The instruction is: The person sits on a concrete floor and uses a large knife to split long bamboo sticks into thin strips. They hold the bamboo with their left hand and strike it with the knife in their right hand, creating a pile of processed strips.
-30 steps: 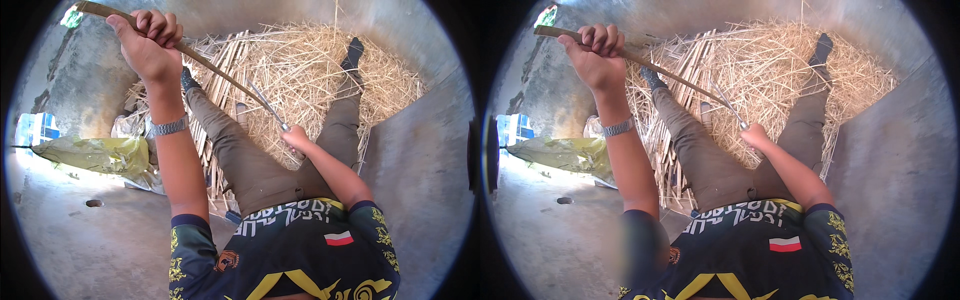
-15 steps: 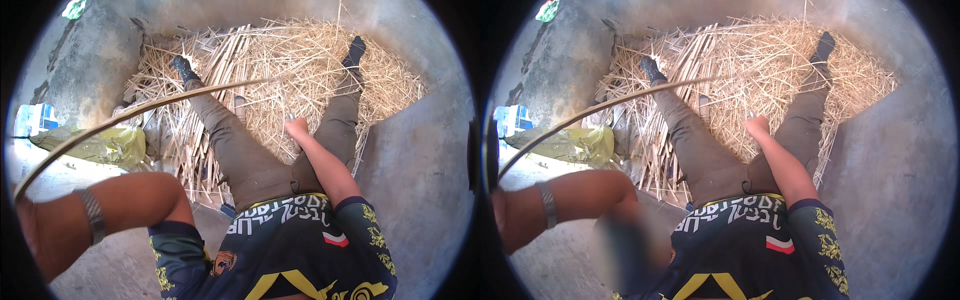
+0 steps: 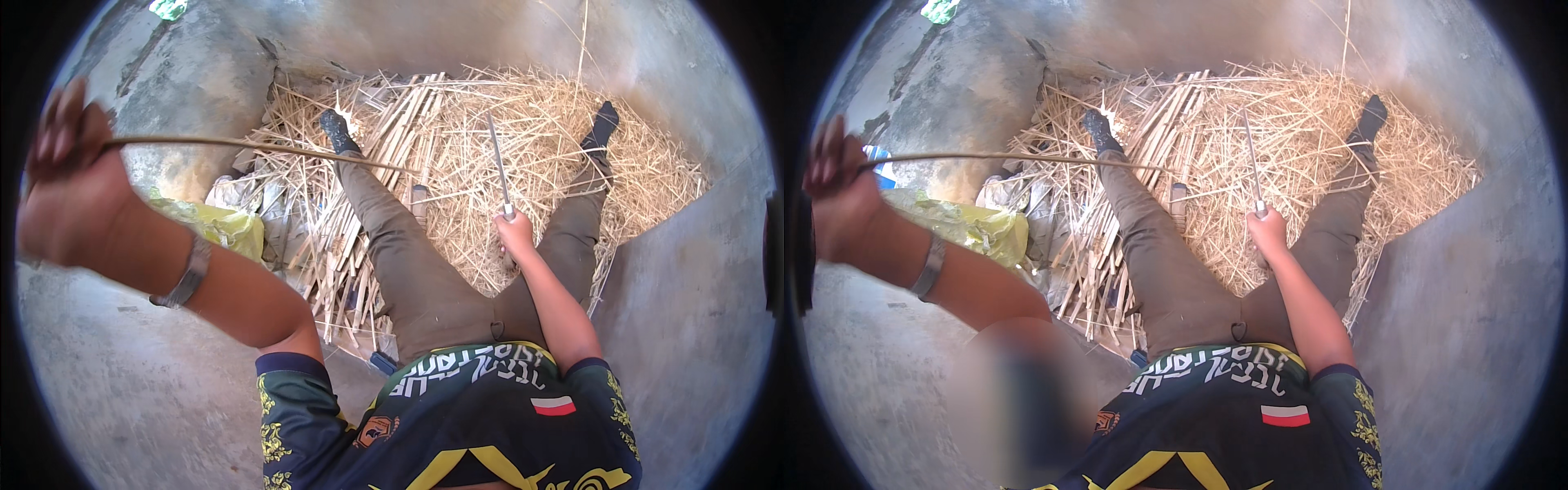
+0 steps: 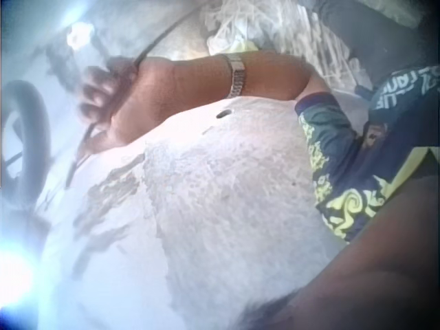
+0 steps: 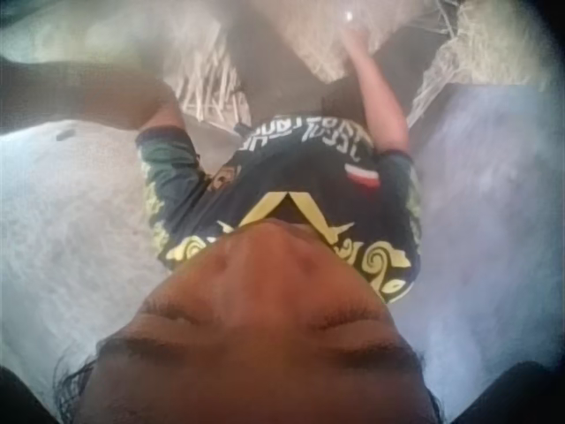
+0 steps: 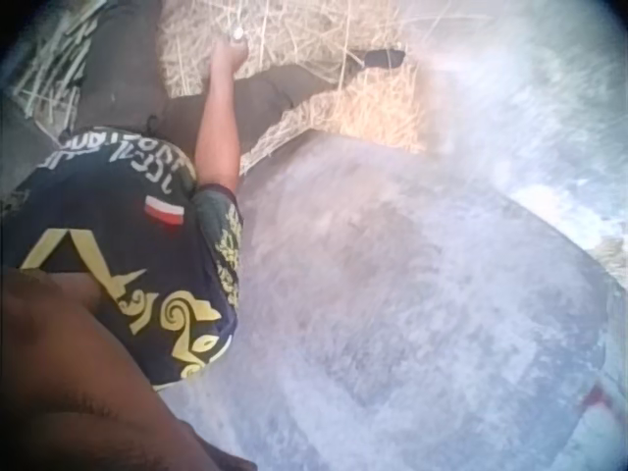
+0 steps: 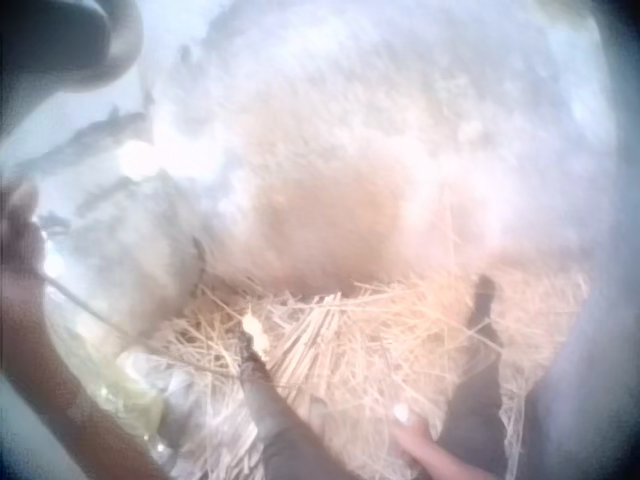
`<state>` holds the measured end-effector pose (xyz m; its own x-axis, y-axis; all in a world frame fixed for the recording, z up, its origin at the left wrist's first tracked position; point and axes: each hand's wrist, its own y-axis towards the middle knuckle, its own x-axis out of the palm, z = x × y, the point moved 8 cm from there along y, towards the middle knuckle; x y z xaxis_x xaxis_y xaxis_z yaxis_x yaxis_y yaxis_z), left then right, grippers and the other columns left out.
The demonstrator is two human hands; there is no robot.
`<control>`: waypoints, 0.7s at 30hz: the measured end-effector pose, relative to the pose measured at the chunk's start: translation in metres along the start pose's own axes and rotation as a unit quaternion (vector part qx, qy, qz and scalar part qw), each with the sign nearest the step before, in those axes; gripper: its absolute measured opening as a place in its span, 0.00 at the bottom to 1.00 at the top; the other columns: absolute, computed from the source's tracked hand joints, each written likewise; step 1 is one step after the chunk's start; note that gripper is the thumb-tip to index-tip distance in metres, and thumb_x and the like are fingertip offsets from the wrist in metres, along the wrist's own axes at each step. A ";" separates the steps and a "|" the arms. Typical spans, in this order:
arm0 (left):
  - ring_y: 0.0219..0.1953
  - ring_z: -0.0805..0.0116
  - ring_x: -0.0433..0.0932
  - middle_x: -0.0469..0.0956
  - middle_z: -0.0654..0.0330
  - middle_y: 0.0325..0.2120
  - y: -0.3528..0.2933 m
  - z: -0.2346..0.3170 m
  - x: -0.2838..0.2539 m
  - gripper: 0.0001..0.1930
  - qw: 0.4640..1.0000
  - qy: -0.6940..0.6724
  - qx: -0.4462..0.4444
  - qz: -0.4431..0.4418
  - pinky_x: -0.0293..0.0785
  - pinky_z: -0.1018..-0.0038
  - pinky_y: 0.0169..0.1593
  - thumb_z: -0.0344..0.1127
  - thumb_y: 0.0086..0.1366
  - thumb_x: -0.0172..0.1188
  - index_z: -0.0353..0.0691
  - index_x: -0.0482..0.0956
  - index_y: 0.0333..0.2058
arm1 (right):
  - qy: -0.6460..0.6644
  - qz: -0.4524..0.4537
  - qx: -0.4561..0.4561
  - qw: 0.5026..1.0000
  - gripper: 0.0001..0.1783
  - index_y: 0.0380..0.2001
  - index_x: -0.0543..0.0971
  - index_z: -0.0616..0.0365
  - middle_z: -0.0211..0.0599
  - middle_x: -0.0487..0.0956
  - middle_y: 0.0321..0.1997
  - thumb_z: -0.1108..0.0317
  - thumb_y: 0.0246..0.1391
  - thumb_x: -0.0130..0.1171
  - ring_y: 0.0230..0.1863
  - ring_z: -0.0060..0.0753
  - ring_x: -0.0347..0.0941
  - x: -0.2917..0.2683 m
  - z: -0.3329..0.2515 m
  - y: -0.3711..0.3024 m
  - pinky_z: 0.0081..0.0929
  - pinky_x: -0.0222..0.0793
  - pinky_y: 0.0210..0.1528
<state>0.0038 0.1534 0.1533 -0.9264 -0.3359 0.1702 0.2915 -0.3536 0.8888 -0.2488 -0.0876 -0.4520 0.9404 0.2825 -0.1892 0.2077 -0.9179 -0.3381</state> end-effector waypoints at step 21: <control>0.52 0.60 0.76 0.71 0.50 0.53 -0.106 -0.260 0.144 0.41 0.879 -0.278 -0.310 -0.231 0.81 0.70 0.51 0.35 0.55 0.75 0.37 0.62 0.65 | 0.055 -0.252 -0.085 0.962 0.25 0.37 0.76 0.59 0.24 0.69 0.16 0.45 0.62 0.64 0.11 0.17 0.64 0.063 -0.055 -0.066 0.21 0.62 0.14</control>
<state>-0.0986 -0.0845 -0.0267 -0.9028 0.3873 0.1872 -0.2329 -0.8059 0.5443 -0.1889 -0.0248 -0.3909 0.7297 0.6810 0.0609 0.6770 -0.7071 -0.2044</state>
